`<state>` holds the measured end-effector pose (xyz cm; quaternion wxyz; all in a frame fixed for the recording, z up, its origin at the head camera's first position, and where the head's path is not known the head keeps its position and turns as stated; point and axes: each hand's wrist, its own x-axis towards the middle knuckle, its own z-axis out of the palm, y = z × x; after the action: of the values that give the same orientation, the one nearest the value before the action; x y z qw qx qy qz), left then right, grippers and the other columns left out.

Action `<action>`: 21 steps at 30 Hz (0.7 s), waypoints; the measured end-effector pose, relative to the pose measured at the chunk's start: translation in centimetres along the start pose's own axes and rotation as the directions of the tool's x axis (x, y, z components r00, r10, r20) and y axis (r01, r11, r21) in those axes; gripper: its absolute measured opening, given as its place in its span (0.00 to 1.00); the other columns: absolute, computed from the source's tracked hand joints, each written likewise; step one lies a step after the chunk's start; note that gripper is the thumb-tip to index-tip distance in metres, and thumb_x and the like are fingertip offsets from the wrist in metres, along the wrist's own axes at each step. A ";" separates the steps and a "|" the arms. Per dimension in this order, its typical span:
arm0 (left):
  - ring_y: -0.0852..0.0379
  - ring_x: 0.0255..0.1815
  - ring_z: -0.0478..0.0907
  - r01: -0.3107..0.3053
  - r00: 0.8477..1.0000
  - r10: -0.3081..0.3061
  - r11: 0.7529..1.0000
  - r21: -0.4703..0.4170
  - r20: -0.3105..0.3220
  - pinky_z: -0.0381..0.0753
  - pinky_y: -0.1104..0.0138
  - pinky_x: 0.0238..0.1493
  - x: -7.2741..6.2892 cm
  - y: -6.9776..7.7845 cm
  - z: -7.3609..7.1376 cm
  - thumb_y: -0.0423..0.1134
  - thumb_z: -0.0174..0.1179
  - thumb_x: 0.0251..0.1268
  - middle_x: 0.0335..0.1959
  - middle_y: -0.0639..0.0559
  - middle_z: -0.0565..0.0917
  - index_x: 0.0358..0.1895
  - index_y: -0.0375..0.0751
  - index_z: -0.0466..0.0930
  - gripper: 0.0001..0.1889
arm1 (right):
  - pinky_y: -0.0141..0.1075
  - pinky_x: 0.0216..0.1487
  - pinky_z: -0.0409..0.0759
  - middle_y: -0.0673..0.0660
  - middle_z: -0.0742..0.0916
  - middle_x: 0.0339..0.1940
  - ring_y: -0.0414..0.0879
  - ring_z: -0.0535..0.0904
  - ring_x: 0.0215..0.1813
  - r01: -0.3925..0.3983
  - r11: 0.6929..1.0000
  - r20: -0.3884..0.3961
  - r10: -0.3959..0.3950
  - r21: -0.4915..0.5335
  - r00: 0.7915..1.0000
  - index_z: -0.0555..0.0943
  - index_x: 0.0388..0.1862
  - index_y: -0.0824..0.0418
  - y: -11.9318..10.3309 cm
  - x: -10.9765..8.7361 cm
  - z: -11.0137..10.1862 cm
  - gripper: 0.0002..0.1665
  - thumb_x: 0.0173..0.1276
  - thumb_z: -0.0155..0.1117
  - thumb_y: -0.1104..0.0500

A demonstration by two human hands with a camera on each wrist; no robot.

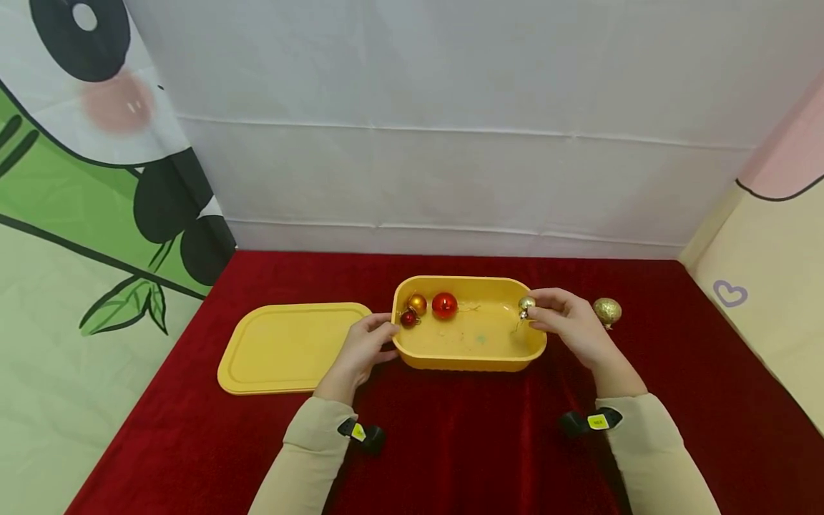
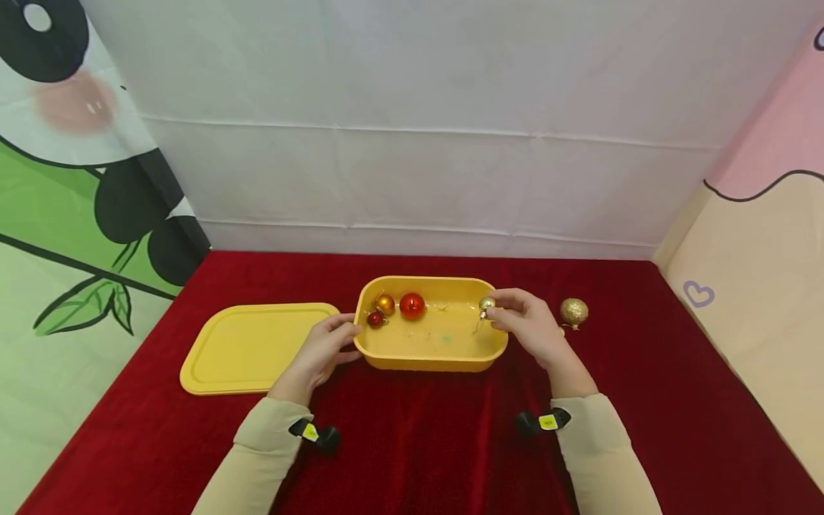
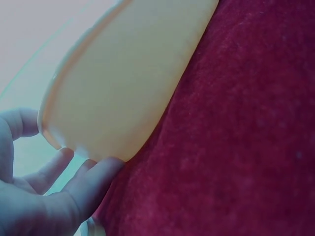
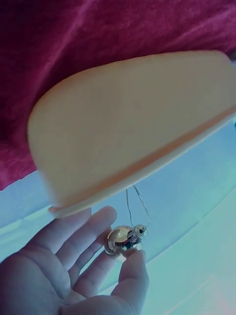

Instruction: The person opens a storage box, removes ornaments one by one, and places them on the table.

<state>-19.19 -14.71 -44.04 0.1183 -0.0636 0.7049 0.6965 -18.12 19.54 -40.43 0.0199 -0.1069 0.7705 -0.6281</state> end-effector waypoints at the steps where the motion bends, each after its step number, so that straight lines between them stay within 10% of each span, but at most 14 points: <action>1: 0.48 0.51 0.75 0.001 1.000 -0.001 1.000 0.000 -0.001 0.84 0.61 0.44 0.0 0.0 0.0 0.37 0.54 0.64 0.56 0.40 0.73 0.60 0.35 0.71 0.21 | 0.30 0.44 0.83 0.44 0.83 0.40 0.35 0.82 0.41 0.002 1.000 -0.007 -0.002 0.008 1.000 0.71 0.56 0.73 0.0 -0.1 -0.2 0.24 0.67 0.61 0.59; 21: 0.46 0.54 0.75 -0.014 1.000 0.013 1.000 0.027 0.008 0.84 0.62 0.43 0.1 -0.2 -0.2 0.38 0.56 0.64 0.54 0.41 0.74 0.61 0.38 0.70 0.22 | 0.31 0.42 0.84 0.48 0.85 0.40 0.38 0.85 0.38 0.107 0.951 -0.132 -0.071 0.291 0.989 0.77 0.51 0.62 -0.1 -1.9 -4.9 0.13 0.67 0.58 0.66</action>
<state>-19.26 -14.87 -44.26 0.1174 -0.0544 0.7142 0.6879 -17.08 24.60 -39.51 -0.0389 -0.0993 0.6615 -0.7423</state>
